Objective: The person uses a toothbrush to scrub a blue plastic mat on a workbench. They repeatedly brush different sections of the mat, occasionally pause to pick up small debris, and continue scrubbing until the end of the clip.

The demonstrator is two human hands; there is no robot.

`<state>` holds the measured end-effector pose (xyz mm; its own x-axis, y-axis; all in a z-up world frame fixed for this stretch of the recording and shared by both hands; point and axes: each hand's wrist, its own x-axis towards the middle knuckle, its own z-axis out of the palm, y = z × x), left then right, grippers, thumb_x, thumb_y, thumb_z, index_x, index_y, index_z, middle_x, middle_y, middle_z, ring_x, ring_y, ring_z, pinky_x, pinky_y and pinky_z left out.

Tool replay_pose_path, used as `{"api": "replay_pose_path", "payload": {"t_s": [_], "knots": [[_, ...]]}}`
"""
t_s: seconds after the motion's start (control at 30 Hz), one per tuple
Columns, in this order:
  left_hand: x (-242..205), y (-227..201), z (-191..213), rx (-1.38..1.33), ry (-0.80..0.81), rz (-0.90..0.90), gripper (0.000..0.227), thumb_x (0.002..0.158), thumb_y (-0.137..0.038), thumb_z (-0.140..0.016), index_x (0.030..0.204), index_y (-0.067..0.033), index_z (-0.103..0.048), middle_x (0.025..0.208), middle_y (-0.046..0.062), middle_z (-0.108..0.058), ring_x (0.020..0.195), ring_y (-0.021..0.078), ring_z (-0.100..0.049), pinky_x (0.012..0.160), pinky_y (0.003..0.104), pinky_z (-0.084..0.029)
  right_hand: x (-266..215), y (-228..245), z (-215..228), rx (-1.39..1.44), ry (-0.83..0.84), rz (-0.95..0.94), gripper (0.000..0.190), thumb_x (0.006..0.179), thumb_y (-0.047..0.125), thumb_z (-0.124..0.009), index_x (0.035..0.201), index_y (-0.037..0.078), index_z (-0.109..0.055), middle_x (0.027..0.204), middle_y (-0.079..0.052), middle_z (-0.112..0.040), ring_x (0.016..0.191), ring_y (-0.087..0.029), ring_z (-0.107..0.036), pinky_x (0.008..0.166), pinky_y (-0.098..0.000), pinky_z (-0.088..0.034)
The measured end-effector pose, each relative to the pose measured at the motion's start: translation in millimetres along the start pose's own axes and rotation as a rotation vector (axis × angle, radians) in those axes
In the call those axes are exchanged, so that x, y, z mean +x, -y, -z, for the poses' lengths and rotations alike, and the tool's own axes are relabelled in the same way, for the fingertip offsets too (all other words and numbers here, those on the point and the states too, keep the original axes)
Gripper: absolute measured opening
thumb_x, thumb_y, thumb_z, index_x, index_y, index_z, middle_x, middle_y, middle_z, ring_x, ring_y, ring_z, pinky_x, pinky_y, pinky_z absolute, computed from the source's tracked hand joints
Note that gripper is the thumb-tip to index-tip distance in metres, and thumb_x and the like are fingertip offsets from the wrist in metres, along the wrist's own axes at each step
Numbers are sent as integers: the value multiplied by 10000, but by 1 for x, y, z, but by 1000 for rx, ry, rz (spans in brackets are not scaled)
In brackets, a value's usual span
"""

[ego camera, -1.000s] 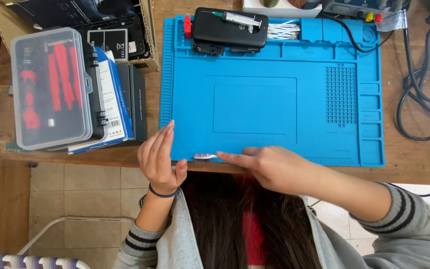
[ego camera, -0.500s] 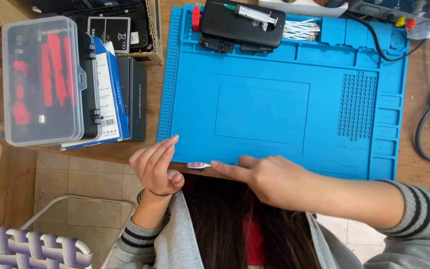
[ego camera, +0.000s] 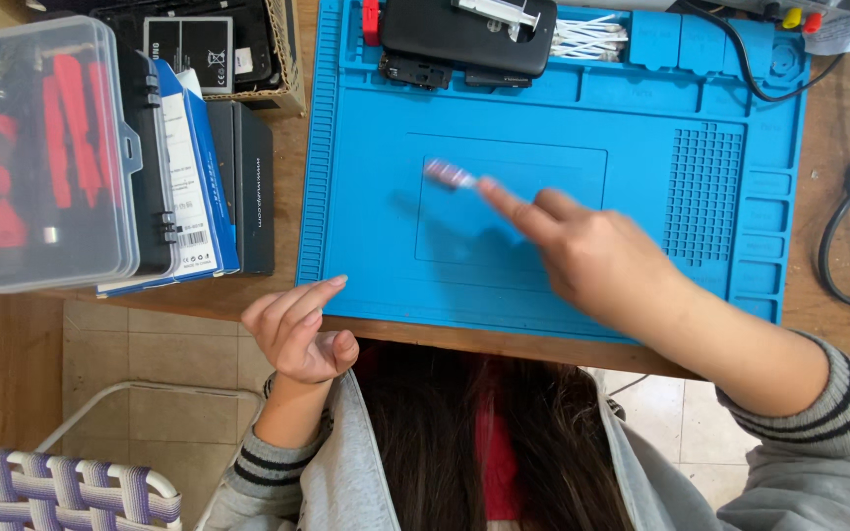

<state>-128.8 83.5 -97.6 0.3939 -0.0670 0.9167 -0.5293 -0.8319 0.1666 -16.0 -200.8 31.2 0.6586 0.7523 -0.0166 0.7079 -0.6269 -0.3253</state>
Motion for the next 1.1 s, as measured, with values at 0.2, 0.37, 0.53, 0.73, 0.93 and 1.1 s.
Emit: {"api": "replay_pose_path", "payload": {"t_s": [0.2,0.37,0.53,0.73,0.93,1.1], "knots": [[-1,-1,3,7,50,13,290,949,-362,-543,1089,-120,-465,928,59,-761,816,208,-664,775,342,-416,-10,43,-4,567,419,95,664,757,-138,-460,1379,86,-523,910,-276,-702,753,-466,-716,653,-584,-607],[5,-4,2,31,35,16,230,931,-244,-572,1079,-104,-465,914,63,-760,801,220,-663,764,361,-432,-5,19,-7,189,165,7,656,800,-77,-469,1424,124,-493,897,-177,-688,656,-384,-704,562,-509,-599],[9,-6,1,45,26,32,196,907,-141,-593,1056,-106,-470,898,46,-759,777,216,-656,751,360,-436,-14,28,-21,-70,153,16,707,768,-58,-496,1457,81,-423,891,-181,-659,575,-371,-708,465,-487,-598],[8,-4,0,49,19,26,121,915,-66,-510,1027,-92,-472,878,59,-758,751,225,-657,737,356,-434,2,36,-7,755,281,203,559,796,-118,-409,1325,12,-536,992,-277,-699,772,-432,-725,657,-560,-614],[33,-7,0,-89,17,289,144,991,-109,-370,993,-92,-513,988,61,-712,854,218,-599,829,382,-460,2,33,-19,71,50,74,610,841,-61,-499,1438,62,-480,901,-224,-678,640,-406,-700,517,-489,-586],[78,-23,-3,-352,139,556,247,1038,-49,-328,1081,5,-565,1156,166,-608,1110,373,-569,969,468,-440,-8,75,-29,486,266,67,553,845,-4,-469,1378,128,-530,888,-179,-714,674,-329,-743,565,-414,-640]]}}
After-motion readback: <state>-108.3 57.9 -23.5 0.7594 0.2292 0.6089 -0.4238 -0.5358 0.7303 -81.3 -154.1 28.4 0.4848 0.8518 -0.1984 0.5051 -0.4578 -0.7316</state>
